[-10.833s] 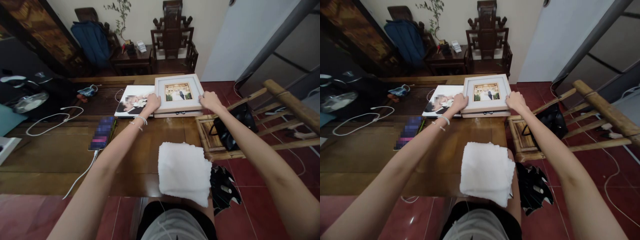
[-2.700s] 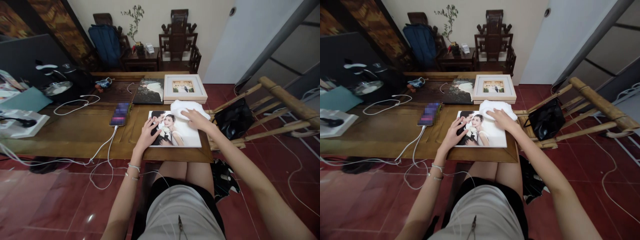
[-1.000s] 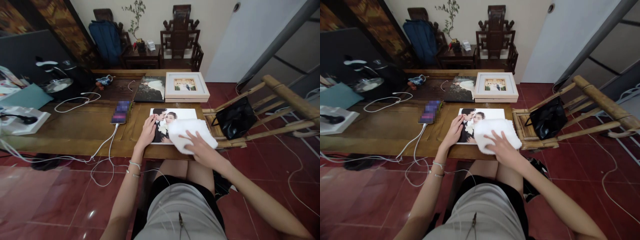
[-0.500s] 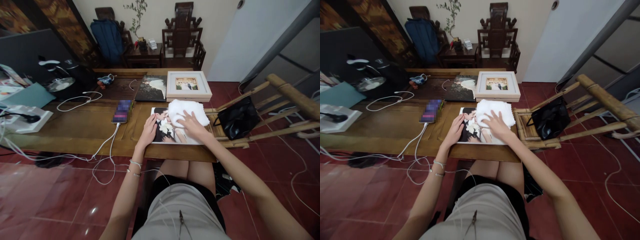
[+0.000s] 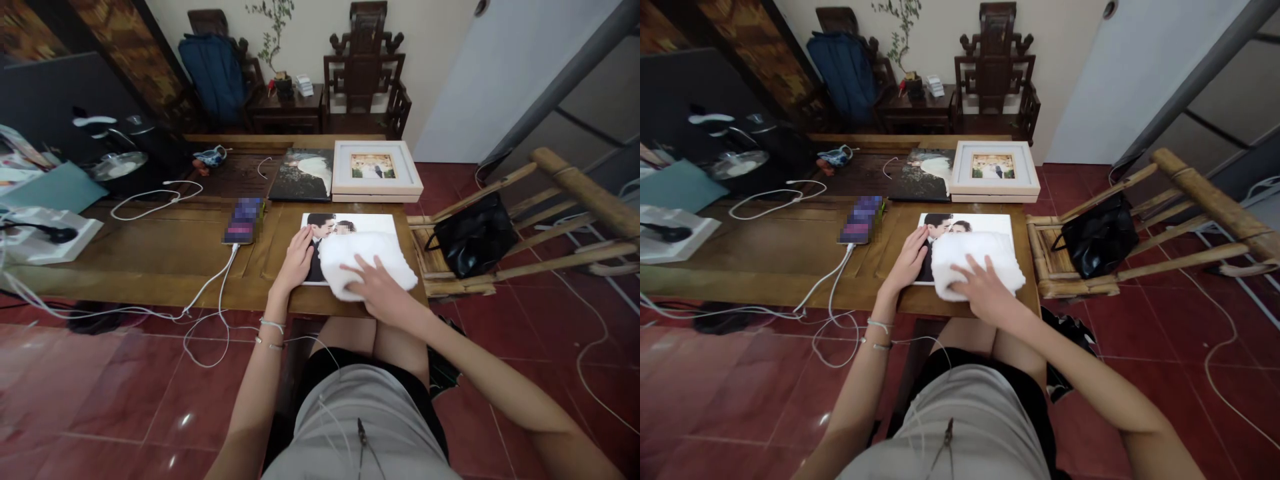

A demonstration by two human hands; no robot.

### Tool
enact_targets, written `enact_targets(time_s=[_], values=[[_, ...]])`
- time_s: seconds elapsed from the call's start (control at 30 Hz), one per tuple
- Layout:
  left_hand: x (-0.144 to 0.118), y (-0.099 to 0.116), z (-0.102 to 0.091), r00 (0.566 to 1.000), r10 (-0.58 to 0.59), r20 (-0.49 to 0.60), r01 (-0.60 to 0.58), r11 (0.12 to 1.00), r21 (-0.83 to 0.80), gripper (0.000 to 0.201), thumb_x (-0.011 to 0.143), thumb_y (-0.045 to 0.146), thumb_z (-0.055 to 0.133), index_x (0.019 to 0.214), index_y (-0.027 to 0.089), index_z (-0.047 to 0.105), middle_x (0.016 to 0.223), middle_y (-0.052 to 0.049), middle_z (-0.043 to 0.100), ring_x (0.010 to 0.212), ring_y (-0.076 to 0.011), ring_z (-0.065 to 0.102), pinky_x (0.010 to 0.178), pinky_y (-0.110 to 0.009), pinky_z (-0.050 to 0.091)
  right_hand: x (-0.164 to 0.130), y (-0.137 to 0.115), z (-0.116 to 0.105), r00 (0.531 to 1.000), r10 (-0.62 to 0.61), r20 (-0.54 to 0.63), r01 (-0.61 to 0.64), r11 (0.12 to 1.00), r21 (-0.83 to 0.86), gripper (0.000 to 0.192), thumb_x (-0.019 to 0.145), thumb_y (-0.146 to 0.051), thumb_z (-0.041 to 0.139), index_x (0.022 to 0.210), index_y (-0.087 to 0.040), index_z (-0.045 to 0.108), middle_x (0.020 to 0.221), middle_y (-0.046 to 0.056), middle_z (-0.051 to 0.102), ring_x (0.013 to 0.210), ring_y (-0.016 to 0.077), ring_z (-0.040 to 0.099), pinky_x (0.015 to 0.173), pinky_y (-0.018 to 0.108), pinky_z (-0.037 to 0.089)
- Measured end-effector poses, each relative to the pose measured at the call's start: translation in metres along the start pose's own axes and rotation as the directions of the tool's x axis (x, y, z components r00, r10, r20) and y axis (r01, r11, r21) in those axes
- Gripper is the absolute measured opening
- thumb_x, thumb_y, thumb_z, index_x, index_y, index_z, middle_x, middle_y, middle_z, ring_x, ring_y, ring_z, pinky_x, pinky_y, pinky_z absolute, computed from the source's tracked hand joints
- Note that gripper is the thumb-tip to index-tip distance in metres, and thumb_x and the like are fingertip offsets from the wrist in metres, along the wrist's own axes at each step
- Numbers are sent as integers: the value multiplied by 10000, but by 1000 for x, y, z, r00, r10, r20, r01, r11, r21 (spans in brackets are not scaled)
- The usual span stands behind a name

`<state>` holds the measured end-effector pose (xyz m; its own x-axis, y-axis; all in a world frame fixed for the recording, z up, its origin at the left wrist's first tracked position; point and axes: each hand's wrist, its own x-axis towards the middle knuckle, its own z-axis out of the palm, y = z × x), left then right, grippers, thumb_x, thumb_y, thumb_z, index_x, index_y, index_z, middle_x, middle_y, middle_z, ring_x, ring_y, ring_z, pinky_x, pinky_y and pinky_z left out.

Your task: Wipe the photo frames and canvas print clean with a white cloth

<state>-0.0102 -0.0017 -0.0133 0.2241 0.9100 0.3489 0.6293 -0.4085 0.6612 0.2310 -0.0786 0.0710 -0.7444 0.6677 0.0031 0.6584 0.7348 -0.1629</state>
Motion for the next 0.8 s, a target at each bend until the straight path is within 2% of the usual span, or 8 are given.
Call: enact_targets(time_s=[0.07, 0.2, 0.3, 0.37, 0.5, 0.63, 0.8], values=[[0, -1, -1, 1000, 2, 0, -2, 1000, -7, 471, 973, 313, 332, 1428, 207, 391, 1521, -100, 355, 1431, -232, 266, 1180, -480, 214, 27, 22, -8, 999, 38, -1, -38, 999, 19, 640, 700, 67, 414, 1264, -193, 568, 1438, 135, 461, 1402, 350, 258, 1074, 654, 222], [1, 1, -3, 1000, 16, -12, -16, 1000, -8, 451, 968, 293, 352, 1401, 202, 437, 1506, -102, 382, 1420, -224, 297, 1178, -460, 234, 77, 63, -21, 995, 102, -15, -101, 993, 65, 541, 774, 1, 421, 1272, -177, 536, 1253, 169, 591, 1348, 335, 357, 1037, 607, 285], [1, 1, -4, 999, 27, -30, -27, 1000, -10, 449, 958, 286, 375, 1388, 183, 455, 1496, -112, 397, 1410, -229, 319, 1176, -453, 245, 98, 78, -24, 991, 119, -58, -115, 991, 71, 532, 809, 7, 367, 1284, -181, 517, 1213, 167, 605, 1321, 332, 389, 1004, 587, 321], [2, 1, -4, 999, 27, -38, -28, 999, -15, 449, 955, 287, 380, 1381, 171, 464, 1489, -119, 405, 1406, -230, 326, 1176, -448, 250, 101, 78, -21, 988, 132, -80, -128, 990, 60, 523, 821, 2, 369, 1286, -187, 517, 1228, 167, 597, 1320, 341, 384, 1000, 602, 314], [2, -1, -3, 999, 7, -40, -8, 1000, -22, 455, 963, 306, 360, 1390, 176, 448, 1496, -117, 396, 1407, -227, 326, 1179, -462, 236, 84, 55, -7, 987, 133, -85, -135, 991, -16, 566, 784, 25, 424, 1292, -202, 527, 1372, 146, 515, 1372, 378, 286, 1031, 677, 232], [2, -2, -2, 1000, 5, -25, -6, 1000, -23, 465, 971, 340, 339, 1397, 175, 430, 1510, -113, 375, 1421, -231, 296, 1184, -477, 215, 40, 12, 10, 995, 71, -69, -76, 994, -76, 558, 764, 52, 419, 1221, -209, 605, 1501, 117, 380, 1406, 417, 193, 1059, 714, 158], [2, -2, -2, 999, 18, -26, -19, 999, -40, 458, 976, 340, 319, 1393, 183, 427, 1507, -106, 379, 1422, -230, 293, 1188, -480, 209, -14, -34, 15, 1000, 2, -28, -2, 1000, -2, 490, 740, 45, 471, 1079, -232, 690, 1504, 86, 384, 1413, 409, 183, 1070, 719, 167]])
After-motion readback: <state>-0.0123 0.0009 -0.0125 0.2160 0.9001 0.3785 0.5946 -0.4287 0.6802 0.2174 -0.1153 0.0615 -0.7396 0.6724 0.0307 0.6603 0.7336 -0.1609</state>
